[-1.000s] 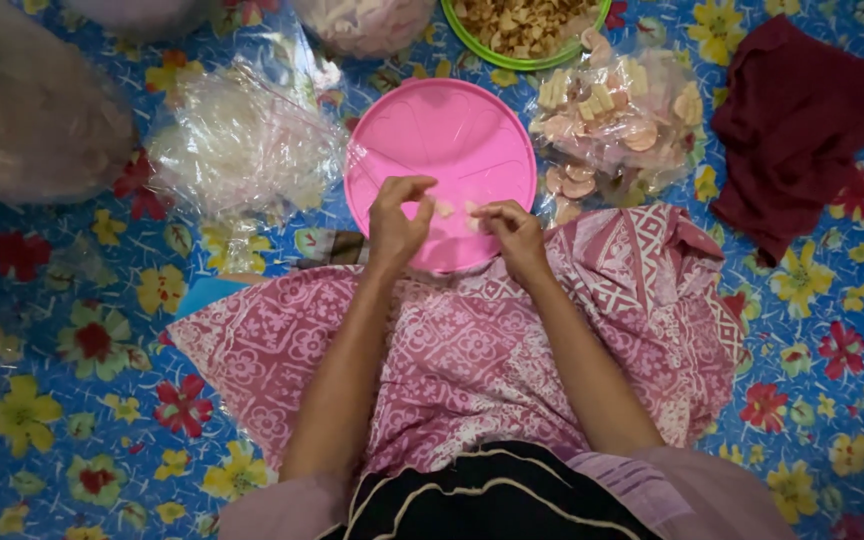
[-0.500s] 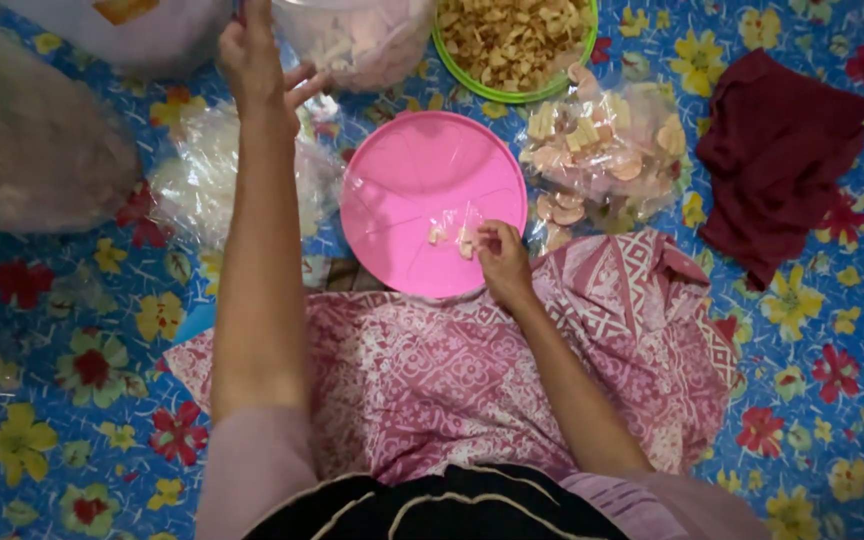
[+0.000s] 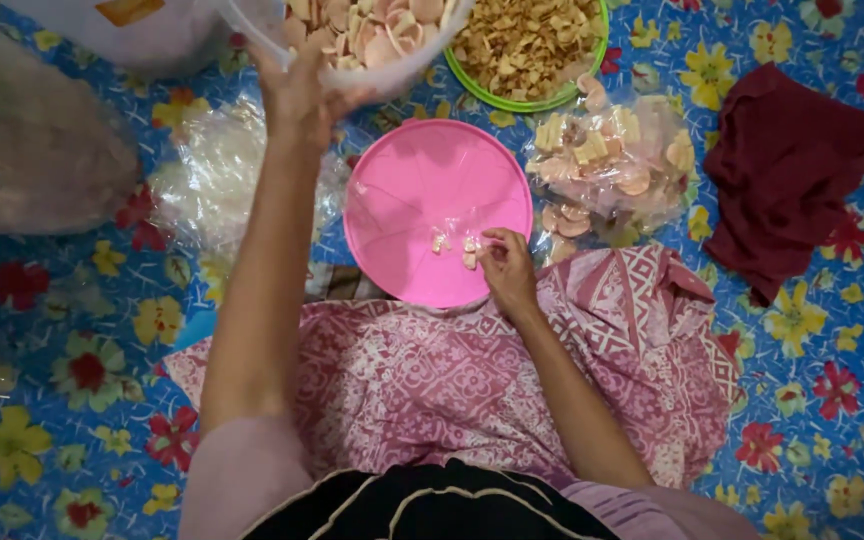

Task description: Arranging and pouring small food pieces onto a pink plate while sitting on the floor

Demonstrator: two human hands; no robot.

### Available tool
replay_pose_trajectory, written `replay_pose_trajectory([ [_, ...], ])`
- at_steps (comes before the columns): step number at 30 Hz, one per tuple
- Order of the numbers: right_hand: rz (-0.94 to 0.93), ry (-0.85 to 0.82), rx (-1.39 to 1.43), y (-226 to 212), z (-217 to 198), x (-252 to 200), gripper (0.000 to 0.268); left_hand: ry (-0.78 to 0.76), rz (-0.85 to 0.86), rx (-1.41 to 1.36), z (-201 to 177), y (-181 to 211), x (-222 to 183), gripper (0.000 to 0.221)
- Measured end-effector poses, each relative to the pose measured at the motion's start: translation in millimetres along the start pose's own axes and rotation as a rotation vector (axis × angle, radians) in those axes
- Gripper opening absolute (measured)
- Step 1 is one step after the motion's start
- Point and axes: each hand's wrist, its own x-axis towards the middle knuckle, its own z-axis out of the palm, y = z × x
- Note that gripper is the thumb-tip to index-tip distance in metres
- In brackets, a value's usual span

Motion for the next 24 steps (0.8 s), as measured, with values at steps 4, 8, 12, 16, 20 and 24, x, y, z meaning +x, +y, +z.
replay_pose_trajectory([
  [4,0.048,0.018,0.028,-15.3,-2.3,-3.7,0.024,-0.135,0.105,-0.048,-19.5,-14.0,-59.1,0.080],
  [8,-0.119,0.090,0.056,0.7,-1.2,-6.3,0.022,-0.079,-0.001,-0.044,-47.9,-60.9,-63.1,0.073],
  [12,-0.280,0.221,-0.017,-30.5,-6.0,-25.8,0.019,-0.145,-0.045,-0.208,-63.1,-111.2,-55.0,0.074],
  [16,-0.524,0.249,-0.073,-77.0,-11.5,-18.9,0.018,-0.049,-0.032,-0.182,-74.0,-139.5,-45.9,0.059],
  [20,-0.763,0.117,-0.210,-95.8,-5.5,28.0,0.024,-0.033,0.019,-0.049,-56.6,-90.1,-92.8,0.059],
  [24,-0.918,0.171,-0.615,-111.8,12.1,79.7,0.044,0.023,-0.029,0.013,-58.6,-97.6,-101.0,0.058],
])
